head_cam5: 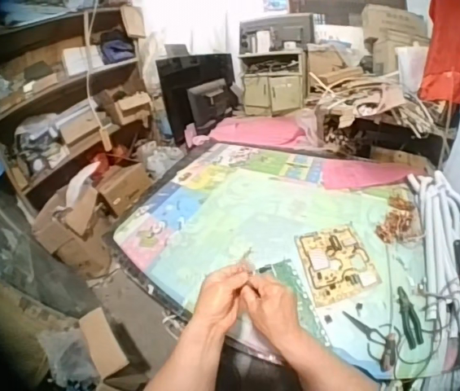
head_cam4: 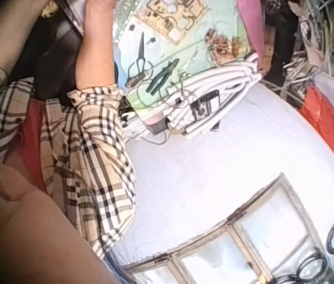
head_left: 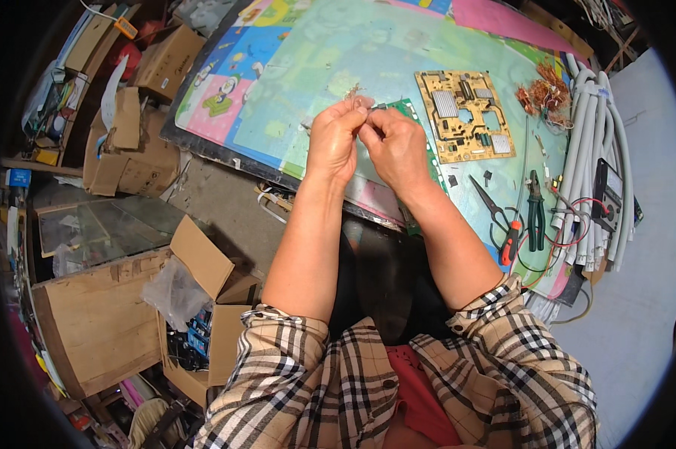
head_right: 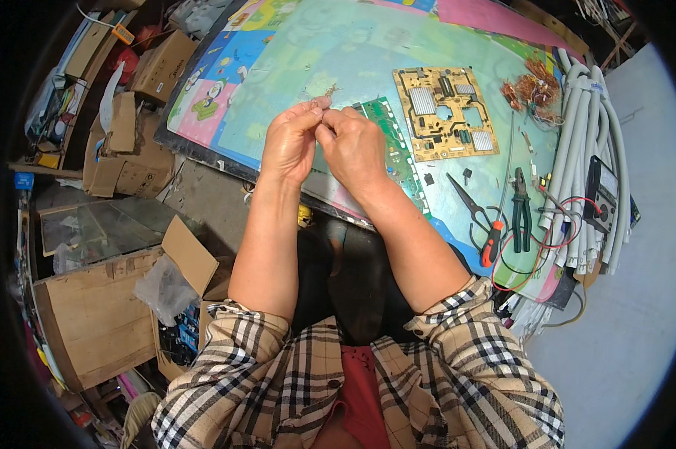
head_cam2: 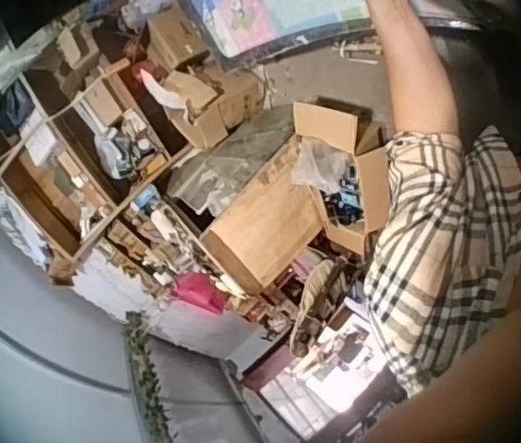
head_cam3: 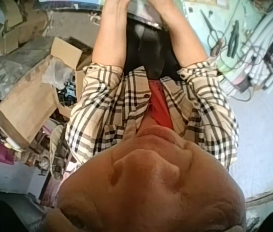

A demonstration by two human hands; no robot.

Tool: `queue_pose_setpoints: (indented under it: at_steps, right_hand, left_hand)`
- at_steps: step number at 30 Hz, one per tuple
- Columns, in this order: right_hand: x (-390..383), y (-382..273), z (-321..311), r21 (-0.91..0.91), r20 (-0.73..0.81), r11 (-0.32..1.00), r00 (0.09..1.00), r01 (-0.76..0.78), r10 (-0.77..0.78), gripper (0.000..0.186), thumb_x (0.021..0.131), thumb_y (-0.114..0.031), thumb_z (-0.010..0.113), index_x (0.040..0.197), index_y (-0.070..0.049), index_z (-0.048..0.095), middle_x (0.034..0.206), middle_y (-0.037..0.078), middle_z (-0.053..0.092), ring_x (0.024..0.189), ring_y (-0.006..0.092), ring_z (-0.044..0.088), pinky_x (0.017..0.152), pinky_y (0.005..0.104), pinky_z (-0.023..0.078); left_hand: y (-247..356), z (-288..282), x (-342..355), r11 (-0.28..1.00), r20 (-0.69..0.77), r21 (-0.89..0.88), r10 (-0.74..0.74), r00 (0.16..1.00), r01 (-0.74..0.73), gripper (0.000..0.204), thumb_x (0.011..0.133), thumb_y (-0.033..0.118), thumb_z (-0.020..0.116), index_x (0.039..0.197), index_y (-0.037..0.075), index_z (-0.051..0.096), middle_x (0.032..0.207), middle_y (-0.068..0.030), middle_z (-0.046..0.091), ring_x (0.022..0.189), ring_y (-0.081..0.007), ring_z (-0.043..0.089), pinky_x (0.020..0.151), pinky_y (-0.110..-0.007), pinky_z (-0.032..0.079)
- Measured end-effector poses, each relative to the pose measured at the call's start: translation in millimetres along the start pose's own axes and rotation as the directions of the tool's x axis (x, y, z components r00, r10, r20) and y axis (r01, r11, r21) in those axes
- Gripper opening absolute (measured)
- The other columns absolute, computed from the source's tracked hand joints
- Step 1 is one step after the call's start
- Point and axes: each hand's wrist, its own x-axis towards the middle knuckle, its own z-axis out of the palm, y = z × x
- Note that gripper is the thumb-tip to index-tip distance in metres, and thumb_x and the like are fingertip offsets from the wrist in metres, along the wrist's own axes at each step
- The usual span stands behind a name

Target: The person uses shears to trim a wire on a green circuit board, then uses a screwdriver to adjust components. They continue to manipulate small parts and wires on the board throughout the clip.

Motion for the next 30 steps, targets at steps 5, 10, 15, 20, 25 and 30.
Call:
queue_pose_setpoints:
  at_steps: [5,10,15,20,25,30]
  right_hand:
    - [1,-1,-3,0.123,0.070,0.991,0.996,-0.060,0.052,0.015,0.077,-0.019,0.069,0.081,-0.005,0.066,0.074,0.012,0.060,0.063,0.0281,0.059,0.058,0.0381,0.047]
    - [9,3,-15,0.326,0.343,0.866,0.901,-0.379,0.265,0.029,0.083,-0.023,0.066,0.099,0.001,0.061,0.090,0.009,0.061,0.063,0.0142,0.058,0.058,0.0283,0.046]
    - [9,0,-19,0.349,0.765,0.665,0.611,-0.660,0.205,0.020,0.089,-0.020,0.060,0.092,-0.001,0.059,0.083,0.004,0.061,0.060,0.0077,0.055,0.052,0.0228,0.042]
    - [14,10,-26,0.289,0.591,0.790,0.750,-0.541,0.297,0.016,0.085,-0.016,0.061,0.087,-0.001,0.065,0.077,0.008,0.064,0.057,0.0158,0.060,0.056,0.0298,0.047]
    - [5,23,-20,-0.080,0.387,0.990,0.912,-0.117,0.139,0.015,0.080,-0.016,0.065,0.086,-0.004,0.071,0.078,0.016,0.065,0.060,0.0283,0.061,0.063,0.0351,0.049]
    - [20,18,-37,0.126,0.389,0.906,0.861,-0.403,0.329,0.015,0.081,-0.014,0.065,0.085,0.000,0.070,0.073,0.012,0.066,0.061,0.0182,0.064,0.056,0.0310,0.049]
  left_hand:
    - [2,4,-2,0.998,-0.063,-0.062,-0.022,0.998,0.018,0.021,0.091,0.006,0.052,0.103,-0.010,0.059,0.101,-0.0143,0.061,0.089,-0.0178,0.056,0.079,-0.026,0.045]
    - [12,-13,5,0.995,-0.027,-0.088,0.044,0.999,-0.046,0.029,0.090,0.008,0.056,0.110,-0.013,0.056,0.111,-0.0187,0.060,0.096,-0.0206,0.056,0.085,-0.031,0.046]
    - [12,-14,3,0.993,-0.020,-0.114,0.035,0.999,-0.037,0.028,0.090,0.009,0.057,0.109,-0.012,0.058,0.111,-0.0183,0.060,0.093,-0.0187,0.055,0.082,-0.030,0.046]
    - [25,-9,-2,0.947,-0.126,0.240,0.247,0.961,-0.212,0.026,0.092,0.010,0.055,0.106,-0.010,0.061,0.114,-0.0181,0.060,0.089,-0.0164,0.056,0.077,-0.028,0.046]
    - [29,-4,-6,0.874,-0.104,0.451,0.254,0.962,-0.182,0.025,0.092,0.010,0.053,0.107,-0.007,0.063,0.101,-0.0129,0.064,0.079,-0.0129,0.056,0.073,-0.025,0.045]
    - [34,-5,-11,0.807,0.012,0.588,0.046,0.999,-0.044,0.026,0.092,0.009,0.051,0.108,-0.007,0.063,0.075,-0.0035,0.061,0.069,-0.0098,0.051,0.066,-0.022,0.043]
